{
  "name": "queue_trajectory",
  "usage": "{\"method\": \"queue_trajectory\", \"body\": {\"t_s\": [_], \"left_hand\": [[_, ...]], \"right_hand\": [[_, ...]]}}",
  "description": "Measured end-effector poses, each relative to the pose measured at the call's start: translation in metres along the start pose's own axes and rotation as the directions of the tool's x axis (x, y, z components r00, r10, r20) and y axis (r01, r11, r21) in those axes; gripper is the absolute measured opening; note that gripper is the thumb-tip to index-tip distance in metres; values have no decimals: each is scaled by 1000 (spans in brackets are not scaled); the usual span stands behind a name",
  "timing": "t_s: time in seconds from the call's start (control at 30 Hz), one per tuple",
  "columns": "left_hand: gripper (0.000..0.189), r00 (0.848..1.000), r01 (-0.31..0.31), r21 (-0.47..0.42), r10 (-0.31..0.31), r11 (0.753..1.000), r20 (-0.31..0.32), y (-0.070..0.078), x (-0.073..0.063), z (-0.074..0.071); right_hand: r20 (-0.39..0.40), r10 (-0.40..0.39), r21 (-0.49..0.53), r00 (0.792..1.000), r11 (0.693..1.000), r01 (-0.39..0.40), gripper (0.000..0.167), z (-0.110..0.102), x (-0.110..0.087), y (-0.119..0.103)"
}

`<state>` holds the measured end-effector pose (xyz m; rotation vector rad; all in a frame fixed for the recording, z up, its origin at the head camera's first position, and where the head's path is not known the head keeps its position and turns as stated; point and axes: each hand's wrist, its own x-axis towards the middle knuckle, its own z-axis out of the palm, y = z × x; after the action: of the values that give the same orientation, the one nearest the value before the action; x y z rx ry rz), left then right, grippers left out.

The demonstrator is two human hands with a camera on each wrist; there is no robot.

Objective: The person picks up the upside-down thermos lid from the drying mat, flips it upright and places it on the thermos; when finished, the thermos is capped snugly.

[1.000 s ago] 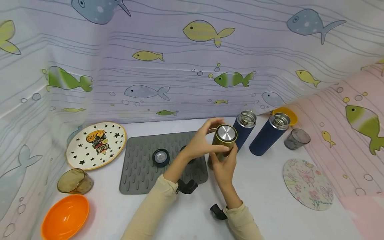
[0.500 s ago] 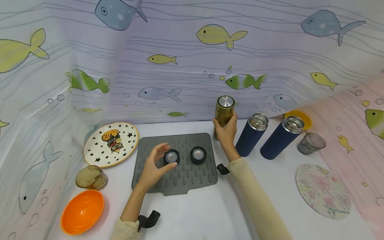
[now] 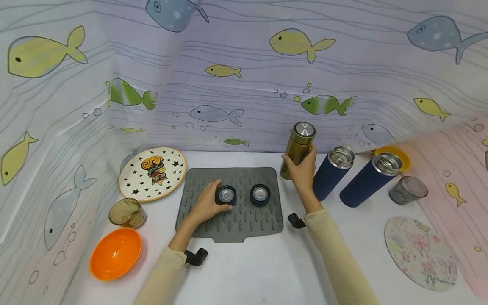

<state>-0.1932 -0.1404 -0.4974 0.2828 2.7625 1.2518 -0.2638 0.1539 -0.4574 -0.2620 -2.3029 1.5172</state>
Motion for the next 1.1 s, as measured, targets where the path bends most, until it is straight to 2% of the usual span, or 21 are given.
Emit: {"method": "queue_trajectory", "body": {"t_s": [0.13,0.2,0.27,0.37,0.47,0.57,0.67,0.77,0.83,0.93,1.03,1.1], "left_hand": [[78,1000,-11,87,13,996,-25,3,2,5],[76,998,-29,84,33,996,-54,11,-3,4],[76,995,-65,60,70,996,-74,23,-10,2],[76,986,-141,18,142,990,-83,44,-22,-1],[75,976,-207,14,207,978,-69,61,-32,-1],[74,966,-250,33,252,968,-53,73,-40,0],[74,955,-291,45,293,956,-55,81,-46,1],[73,942,-330,39,332,943,-53,86,-49,3],[73,939,-340,21,340,940,-40,88,-51,4],[76,951,-309,-66,309,949,-7,86,-52,4],[75,968,-243,-201,252,949,18,82,-51,2],[71,974,-206,-286,226,936,36,79,-50,0]], "right_hand": [[43,0,10,999,1000,0,97,-8,-37,-14],[125,-9,42,992,999,4,92,-9,-58,-19],[257,4,97,966,995,-30,87,-10,-76,-23],[448,54,142,892,981,-131,76,-10,-96,-27],[576,96,160,811,960,-228,66,-9,-109,-29],[662,114,194,740,929,-316,61,-9,-118,-27],[737,106,243,668,880,-409,60,-9,-124,-27],[781,85,290,619,829,-479,55,-11,-127,-28],[787,81,310,611,806,-505,52,-14,-128,-28],[768,84,331,635,797,-506,47,-17,-131,-28],[717,107,325,688,822,-467,44,-21,-135,-28],[674,110,318,730,849,-422,42,-24,-138,-29]]}}
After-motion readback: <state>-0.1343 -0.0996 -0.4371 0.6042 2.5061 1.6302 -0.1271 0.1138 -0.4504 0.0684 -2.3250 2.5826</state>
